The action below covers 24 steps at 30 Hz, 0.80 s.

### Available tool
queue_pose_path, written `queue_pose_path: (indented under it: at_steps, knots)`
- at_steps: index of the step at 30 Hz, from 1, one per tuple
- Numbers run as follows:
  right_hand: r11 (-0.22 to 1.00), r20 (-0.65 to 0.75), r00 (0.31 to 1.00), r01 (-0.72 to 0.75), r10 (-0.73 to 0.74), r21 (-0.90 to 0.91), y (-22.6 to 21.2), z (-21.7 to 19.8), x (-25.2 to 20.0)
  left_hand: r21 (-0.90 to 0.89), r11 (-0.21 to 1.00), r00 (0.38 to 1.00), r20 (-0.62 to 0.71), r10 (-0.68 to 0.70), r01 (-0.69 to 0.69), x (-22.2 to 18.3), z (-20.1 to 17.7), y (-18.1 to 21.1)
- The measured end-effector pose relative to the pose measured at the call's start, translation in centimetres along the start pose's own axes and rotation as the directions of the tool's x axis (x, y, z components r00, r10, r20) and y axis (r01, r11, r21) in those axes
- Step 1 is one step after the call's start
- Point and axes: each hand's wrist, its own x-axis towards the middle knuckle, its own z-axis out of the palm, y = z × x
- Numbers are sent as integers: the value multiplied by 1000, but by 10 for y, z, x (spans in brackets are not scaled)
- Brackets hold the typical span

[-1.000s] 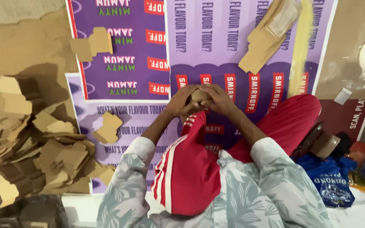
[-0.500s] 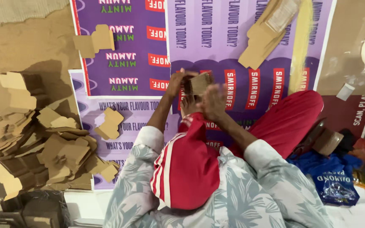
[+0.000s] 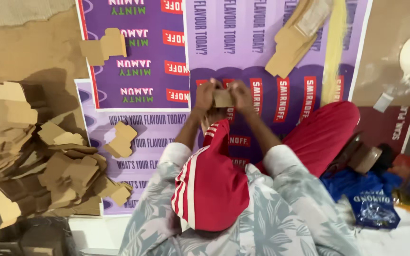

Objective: The person folds small cardboard pieces by hand while sitting on the floor near printed sheets and piles of cardboard scraps.

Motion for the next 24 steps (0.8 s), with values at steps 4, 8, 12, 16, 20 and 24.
queue_pose_path:
  at_steps: [4,8,12,16,20,24]
  knots:
    - [990,145,989,51,-32,-133,-25,-15,-12,27,953,952,69,299,-302,-24,-13,20]
    - [944,250,959,198,-131,-263,-79,-26,-18,313,827,880,75,469,-467,-57,-18,31]
    - [915,56,988,155,-145,-372,-72,-14,-28,235,939,962,-48,269,-251,-56,-6,22]
    - [871,-57,978,-205,200,-447,-47,-4,-38,370,929,999,-34,-3,16,-44,-25,2]
    - [714,-17,896,-366,445,-597,-18,26,-57,780,580,879,84,-469,234,-61,-52,-12]
    - [624,122,935,-121,333,-772,-17,-25,-36,787,593,891,132,-433,171,-58,-57,10]
